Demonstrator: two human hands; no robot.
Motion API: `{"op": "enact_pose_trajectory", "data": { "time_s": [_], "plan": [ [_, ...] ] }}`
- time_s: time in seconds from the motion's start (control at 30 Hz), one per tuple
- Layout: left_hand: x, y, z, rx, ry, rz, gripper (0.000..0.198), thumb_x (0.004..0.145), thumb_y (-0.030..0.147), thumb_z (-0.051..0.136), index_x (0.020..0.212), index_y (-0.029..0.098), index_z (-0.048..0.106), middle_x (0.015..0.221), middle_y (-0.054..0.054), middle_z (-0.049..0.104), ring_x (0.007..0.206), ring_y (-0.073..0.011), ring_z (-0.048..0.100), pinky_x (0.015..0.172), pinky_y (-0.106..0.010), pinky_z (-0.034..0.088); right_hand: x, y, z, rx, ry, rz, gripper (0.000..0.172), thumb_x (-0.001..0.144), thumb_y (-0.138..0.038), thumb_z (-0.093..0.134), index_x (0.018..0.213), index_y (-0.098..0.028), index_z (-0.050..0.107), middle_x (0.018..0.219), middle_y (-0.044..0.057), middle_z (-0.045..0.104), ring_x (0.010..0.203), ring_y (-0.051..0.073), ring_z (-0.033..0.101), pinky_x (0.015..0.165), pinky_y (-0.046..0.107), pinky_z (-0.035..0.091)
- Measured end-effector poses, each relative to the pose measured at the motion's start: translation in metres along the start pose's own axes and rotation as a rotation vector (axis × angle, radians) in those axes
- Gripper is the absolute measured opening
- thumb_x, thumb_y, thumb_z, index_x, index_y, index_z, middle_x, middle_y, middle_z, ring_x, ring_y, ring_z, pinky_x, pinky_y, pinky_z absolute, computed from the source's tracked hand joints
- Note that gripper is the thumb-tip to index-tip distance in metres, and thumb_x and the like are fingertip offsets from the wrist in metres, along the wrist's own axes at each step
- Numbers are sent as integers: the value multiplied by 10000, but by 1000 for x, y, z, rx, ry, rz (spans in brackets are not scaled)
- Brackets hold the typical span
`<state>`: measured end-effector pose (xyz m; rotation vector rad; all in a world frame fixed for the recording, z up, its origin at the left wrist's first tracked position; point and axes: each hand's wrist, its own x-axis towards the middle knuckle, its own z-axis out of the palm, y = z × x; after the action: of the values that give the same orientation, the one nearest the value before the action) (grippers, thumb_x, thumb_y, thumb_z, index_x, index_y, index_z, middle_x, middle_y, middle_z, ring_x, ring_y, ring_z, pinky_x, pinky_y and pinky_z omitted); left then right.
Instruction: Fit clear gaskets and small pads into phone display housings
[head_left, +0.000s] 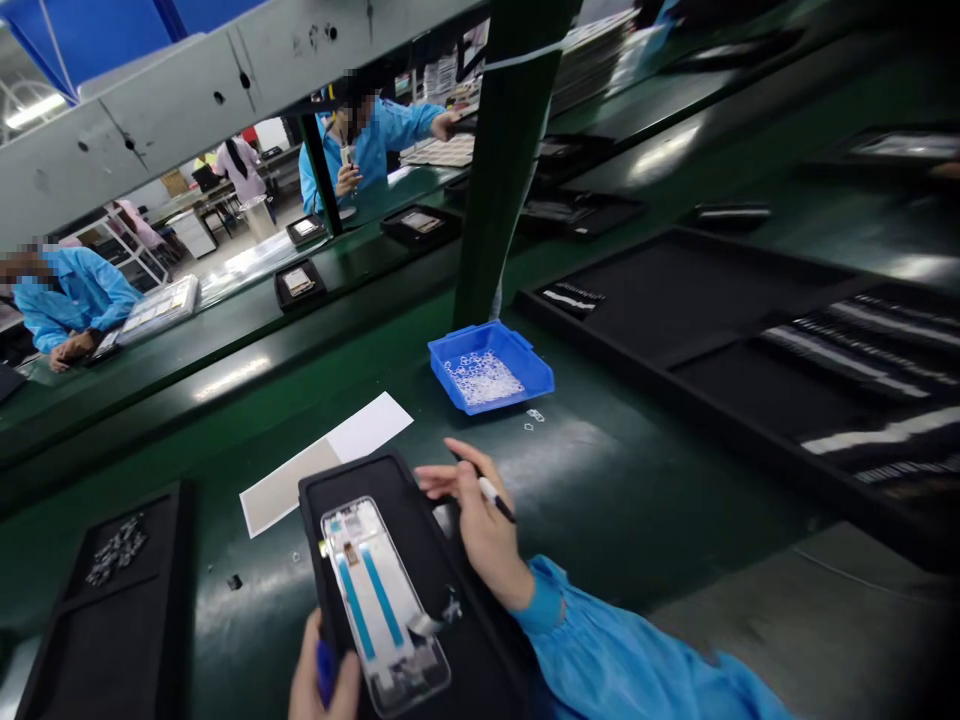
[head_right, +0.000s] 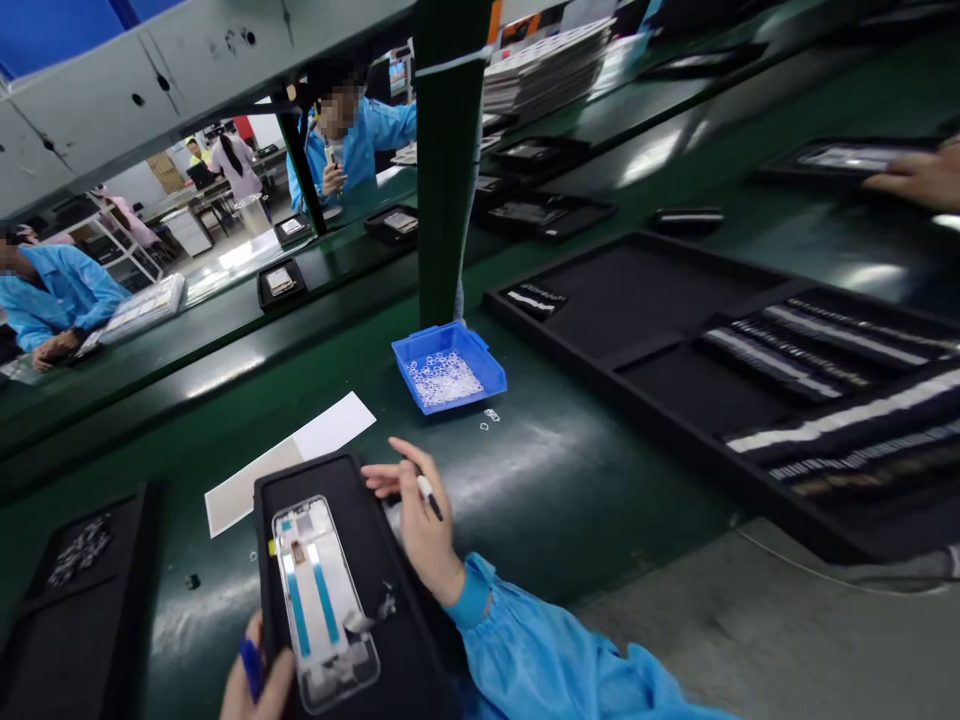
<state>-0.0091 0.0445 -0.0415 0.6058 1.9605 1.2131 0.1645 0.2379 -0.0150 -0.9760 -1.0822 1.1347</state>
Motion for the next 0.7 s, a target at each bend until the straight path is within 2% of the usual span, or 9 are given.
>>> {"op": "enact_pose_trajectory", "data": {
  "time_s": [0.07, 0.13, 0.2, 0.3, 0.43, 0.5, 0.57, 0.63, 0.7],
  "plan": [
    [24, 37, -9, -48, 57, -47, 600, 642, 582, 750, 1068, 177, 632, 1065, -108, 712, 992, -266, 682, 797, -268, 572, 12, 2, -18, 1, 112, -35, 411, 980, -565, 424, 1182, -220, 517, 845, 59, 748, 663, 202, 684, 590, 341, 565],
    [58, 80, -20, 4, 58, -17, 493, 715, 537, 707, 1047, 182, 621, 795, -49, 699, 649, -178, 663, 550, -236, 542, 25, 2, -43, -30, 230, -77, 433, 950, -578, 483, 1178, -214, 538, 855, 64, 744, 693, 197, 685, 600, 325, 551],
    [98, 122, -29, 122, 121, 16, 378, 756, 525, 653, 894, 177, 595, 476, 58, 488, 338, -94, 400, 322, -191, 320, 38, 2, -72, -104, 304, -106, 445, 939, -579, 502, 1188, -214, 558, 878, 76, 741, 745, 203, 693, 646, 338, 549],
    [161, 172, -37, 207, 167, 59, 357, 815, 511, 585, 699, 198, 460, 395, 111, 296, 306, -64, 266, 323, -176, 213, 47, 3, -113, -285, 352, -126, 543, 911, -631, 500, 1222, -190, 565, 923, 132, 737, 823, 247, 704, 700, 392, 555],
    [218, 210, -41, 338, 244, 140, 265, 859, 399, 537, 730, 171, 496, 429, 84, 360, 348, -93, 374, 371, -189, 234, 44, 6, -143, -498, 285, -65, 629, 854, -714, 470, 1177, -185, 579, 947, 162, 737, 883, 292, 709, 761, 444, 569],
    [225, 218, -41, 433, 275, 203, 234, 857, 357, 535, 791, 136, 571, 481, 29, 476, 449, -144, 514, 433, -217, 343, 42, 7, -148, -563, 236, -39, 603, 859, -691, 442, 1185, -202, 573, 991, 156, 736, 935, 302, 702, 818, 469, 562],
    [214, 217, -39, 536, 251, 282, 238, 849, 338, 555, 855, 118, 645, 614, -34, 620, 653, -198, 634, 592, -259, 466, 42, 10, -150, -641, 200, -25, 549, 863, -635, 435, 1209, -230, 565, 1036, 144, 732, 1008, 318, 683, 874, 497, 539],
    [188, 205, -36, 645, 163, 349, 215, 831, 321, 600, 896, 143, 702, 801, -52, 710, 860, -221, 668, 780, -277, 496, 47, 14, -156, -738, 157, 2, 490, 844, -574, 453, 1213, -272, 569, 1093, 128, 723, 1068, 335, 656, 892, 514, 518],
    [150, 183, -33, 758, 50, 370, 154, 786, 305, 679, 873, 192, 737, 882, -32, 728, 925, -219, 671, 865, -271, 485, 57, 24, -165, -840, 95, 34, 435, 795, -536, 496, 1155, -315, 600, 1118, 113, 716, 1043, 347, 658, 823, 501, 529]
  ]
}}
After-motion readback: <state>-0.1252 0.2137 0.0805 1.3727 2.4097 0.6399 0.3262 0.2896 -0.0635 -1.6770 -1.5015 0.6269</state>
